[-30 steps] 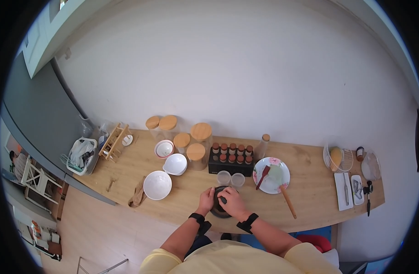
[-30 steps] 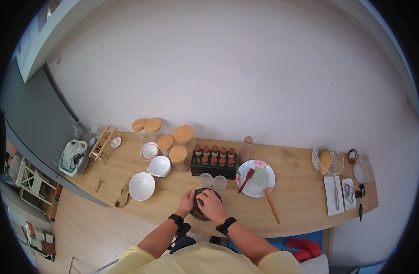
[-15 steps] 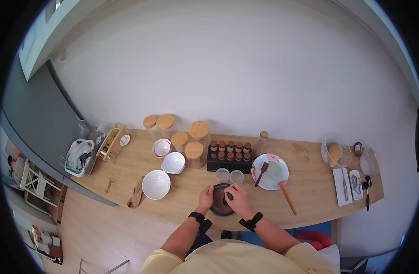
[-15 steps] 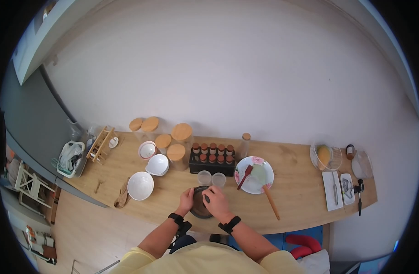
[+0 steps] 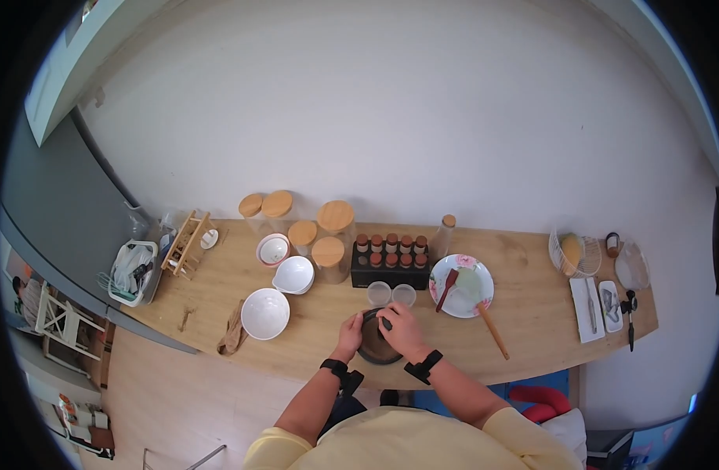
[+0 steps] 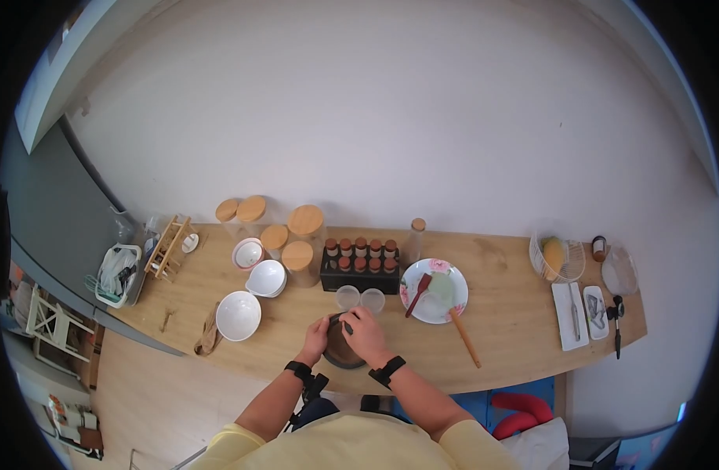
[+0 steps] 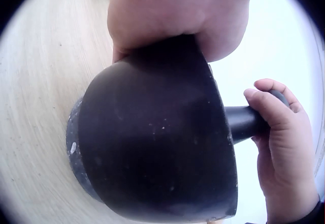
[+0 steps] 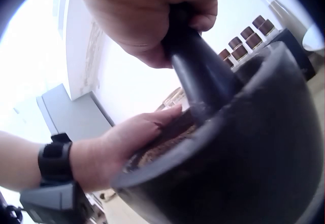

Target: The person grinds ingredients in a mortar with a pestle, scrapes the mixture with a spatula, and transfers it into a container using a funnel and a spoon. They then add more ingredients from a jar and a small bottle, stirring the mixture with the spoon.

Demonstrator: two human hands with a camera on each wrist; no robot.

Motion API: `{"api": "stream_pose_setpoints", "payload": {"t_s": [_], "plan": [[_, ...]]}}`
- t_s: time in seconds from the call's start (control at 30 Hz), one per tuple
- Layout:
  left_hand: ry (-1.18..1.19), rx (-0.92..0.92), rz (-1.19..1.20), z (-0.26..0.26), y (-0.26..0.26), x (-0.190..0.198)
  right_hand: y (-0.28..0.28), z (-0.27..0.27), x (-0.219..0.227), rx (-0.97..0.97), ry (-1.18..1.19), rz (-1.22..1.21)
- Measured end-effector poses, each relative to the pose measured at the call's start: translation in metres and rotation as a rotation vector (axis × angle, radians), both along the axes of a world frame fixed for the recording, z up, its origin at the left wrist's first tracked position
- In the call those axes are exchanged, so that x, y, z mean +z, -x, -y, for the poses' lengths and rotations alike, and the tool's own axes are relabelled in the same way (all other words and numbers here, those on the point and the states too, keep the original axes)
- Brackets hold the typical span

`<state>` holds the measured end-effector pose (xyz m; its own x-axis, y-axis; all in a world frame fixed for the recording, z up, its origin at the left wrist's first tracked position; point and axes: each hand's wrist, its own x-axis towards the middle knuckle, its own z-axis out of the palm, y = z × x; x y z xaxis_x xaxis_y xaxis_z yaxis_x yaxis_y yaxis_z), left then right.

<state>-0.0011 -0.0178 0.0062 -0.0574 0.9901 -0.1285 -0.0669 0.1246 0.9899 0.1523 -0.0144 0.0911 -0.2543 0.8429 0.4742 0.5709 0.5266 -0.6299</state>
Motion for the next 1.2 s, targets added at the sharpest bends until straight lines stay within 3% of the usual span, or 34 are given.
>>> {"api": "stream_pose_setpoints", "payload": {"t_s": [0.13,0.27,0.33,0.4,0.5,0.6,0.87,0.93,1.2], "plan": [[0.015,0.003,0.045,-0.001,-0.001,-0.002,0.000,0.005,0.012,-0.007,-0.012,-0.098],[0.014,-0.001,0.027,-0.003,0.000,-0.006,-0.001,0.007,-0.007,0.076,0.055,-0.075],[-0.018,0.013,-0.083,-0.004,0.002,-0.017,-0.001,0.000,-0.011,0.035,0.034,-0.097],[-0.034,-0.002,0.003,-0.005,0.002,-0.016,-0.003,0.004,0.010,0.008,0.025,-0.127],[-0.007,0.004,0.091,-0.003,-0.001,-0.007,-0.005,0.008,0.006,0.000,0.026,-0.113],[0.036,0.009,0.078,0.002,-0.003,0.002,-0.006,0.010,-0.009,0.029,0.056,-0.069],[0.020,0.006,0.095,-0.001,-0.001,-0.004,0.000,0.010,0.008,0.032,0.038,-0.130],[0.018,-0.008,0.123,-0.003,0.000,-0.004,0.002,0.011,-0.003,0.048,0.076,-0.036],[0.089,-0.021,0.176,-0.003,0.001,-0.001,0.003,0.006,0.001,0.024,0.068,-0.127]]}}
